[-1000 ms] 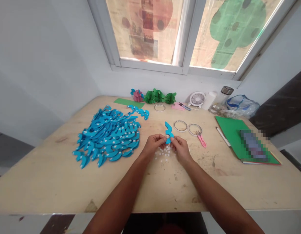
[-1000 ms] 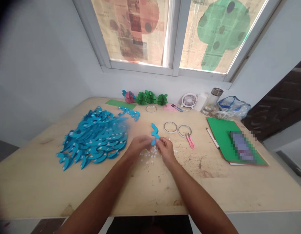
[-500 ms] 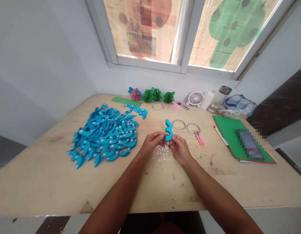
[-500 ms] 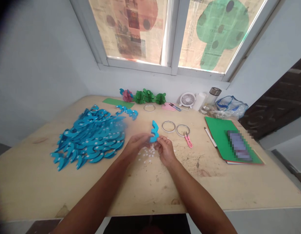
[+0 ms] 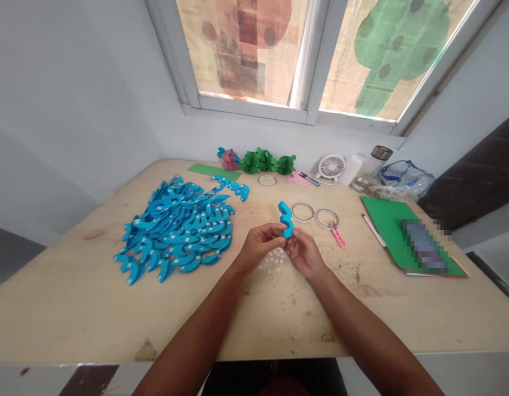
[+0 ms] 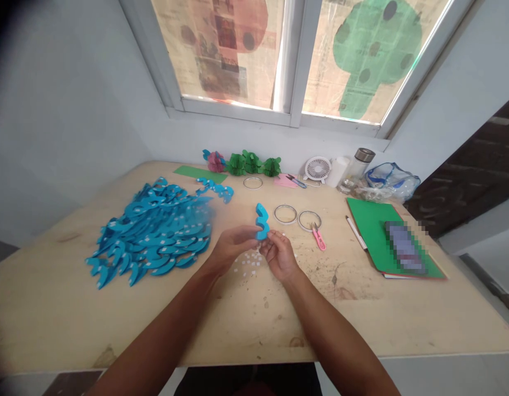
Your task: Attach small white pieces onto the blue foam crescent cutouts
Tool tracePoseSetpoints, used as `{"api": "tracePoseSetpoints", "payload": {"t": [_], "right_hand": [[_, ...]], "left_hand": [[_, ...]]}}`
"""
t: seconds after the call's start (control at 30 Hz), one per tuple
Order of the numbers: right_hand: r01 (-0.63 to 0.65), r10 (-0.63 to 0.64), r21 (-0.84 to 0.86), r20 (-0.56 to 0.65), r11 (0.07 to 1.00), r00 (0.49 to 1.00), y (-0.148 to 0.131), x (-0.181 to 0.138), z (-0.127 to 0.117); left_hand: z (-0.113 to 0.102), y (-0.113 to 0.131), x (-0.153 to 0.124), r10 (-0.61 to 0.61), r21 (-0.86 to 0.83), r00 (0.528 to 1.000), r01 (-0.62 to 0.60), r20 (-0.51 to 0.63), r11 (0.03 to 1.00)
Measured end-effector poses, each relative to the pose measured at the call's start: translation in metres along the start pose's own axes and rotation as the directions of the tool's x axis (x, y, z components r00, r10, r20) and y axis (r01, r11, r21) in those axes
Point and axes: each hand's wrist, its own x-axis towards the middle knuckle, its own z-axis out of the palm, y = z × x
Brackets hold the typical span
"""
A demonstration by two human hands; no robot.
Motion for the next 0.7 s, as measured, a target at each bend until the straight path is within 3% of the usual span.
{"api": "tracePoseSetpoints", "payload": {"t": [0.7], "right_hand": [[0.004, -0.003, -0.056, 0.009, 0.998, 1.0, 0.0015, 0.0013, -0.0019]], "left_hand": [[-0.0013, -0.0008, 0.0005, 0.06, 0.075, 0.998, -0.062, 0.018, 0.995]]}}
